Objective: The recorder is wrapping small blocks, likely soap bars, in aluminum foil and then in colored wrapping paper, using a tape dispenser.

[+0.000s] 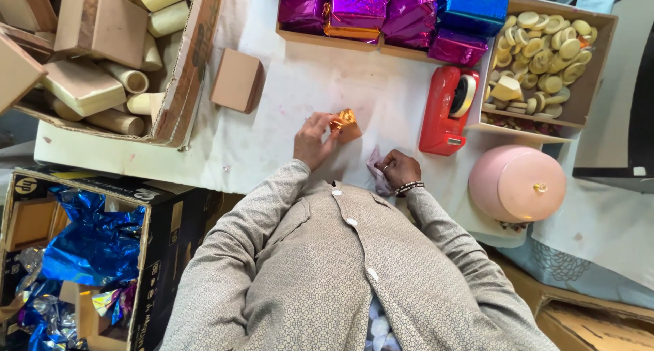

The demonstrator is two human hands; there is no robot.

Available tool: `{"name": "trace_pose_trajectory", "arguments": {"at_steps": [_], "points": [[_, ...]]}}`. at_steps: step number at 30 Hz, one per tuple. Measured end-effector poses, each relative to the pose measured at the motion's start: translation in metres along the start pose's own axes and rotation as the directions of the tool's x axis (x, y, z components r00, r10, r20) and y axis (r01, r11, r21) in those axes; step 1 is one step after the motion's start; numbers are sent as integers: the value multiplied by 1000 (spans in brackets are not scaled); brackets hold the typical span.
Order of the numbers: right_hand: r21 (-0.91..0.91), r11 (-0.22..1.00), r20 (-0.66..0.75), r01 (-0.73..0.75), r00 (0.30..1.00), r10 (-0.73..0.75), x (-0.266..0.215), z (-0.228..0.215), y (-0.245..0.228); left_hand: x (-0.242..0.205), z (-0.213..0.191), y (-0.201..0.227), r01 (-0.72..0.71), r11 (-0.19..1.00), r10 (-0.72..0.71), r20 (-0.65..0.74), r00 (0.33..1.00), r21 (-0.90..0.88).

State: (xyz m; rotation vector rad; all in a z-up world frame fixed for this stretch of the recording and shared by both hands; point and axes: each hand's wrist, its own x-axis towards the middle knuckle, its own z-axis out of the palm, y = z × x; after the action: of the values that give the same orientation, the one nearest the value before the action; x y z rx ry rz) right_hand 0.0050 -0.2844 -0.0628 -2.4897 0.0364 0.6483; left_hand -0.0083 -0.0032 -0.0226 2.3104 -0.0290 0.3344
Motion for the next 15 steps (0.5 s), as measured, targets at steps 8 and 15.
{"name": "trace_pose_trajectory", "arguments": {"at_steps": [8,15], "points": [[57,998,-8,-25,1000,26,-2,-1,-4,-2,8,-77,479,761,-541,-20,840,-438],[45,997,-21,-66,998,67,-8,-1,-9,-4,-3,-95,689,542,-649,280,707,-482]]}}
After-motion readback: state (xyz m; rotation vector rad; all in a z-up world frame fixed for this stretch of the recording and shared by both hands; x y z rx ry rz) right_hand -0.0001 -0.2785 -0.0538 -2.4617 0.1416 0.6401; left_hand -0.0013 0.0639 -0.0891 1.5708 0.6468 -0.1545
